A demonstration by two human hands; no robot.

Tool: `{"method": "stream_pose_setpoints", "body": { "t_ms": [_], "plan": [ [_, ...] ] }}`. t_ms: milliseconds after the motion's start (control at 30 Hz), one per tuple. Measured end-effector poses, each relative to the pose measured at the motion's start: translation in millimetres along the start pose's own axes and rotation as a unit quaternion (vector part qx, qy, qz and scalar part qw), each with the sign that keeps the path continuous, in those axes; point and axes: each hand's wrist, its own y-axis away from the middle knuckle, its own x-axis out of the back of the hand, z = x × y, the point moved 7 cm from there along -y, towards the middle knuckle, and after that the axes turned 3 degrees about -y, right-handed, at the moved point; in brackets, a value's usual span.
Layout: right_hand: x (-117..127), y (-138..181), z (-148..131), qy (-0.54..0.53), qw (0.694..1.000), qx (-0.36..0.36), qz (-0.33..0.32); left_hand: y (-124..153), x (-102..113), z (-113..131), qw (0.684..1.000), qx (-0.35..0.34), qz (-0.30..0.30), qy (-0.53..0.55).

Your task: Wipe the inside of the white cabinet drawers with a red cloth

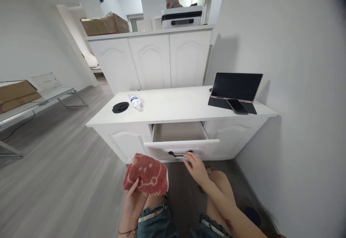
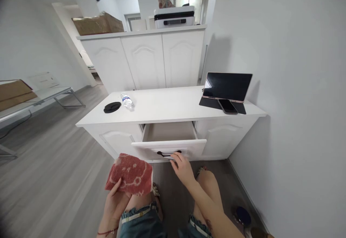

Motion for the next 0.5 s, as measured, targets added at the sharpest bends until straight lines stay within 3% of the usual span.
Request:
{"method": "stream_pose_setpoints", "body": {
  "t_ms": [167, 500],
  "plan": [
    [-27, 3, 3, -0.026, 0.998, -0.040, -0.031, 3, 2, -1, 1.000, 0.009, 0.002, 0.000],
    [-30, -4, 5, -0.040, 0.998, -0.048, -0.027, 7, 10, 0, 1.000, 0.009, 0.009, -0.006]
  ]
}}
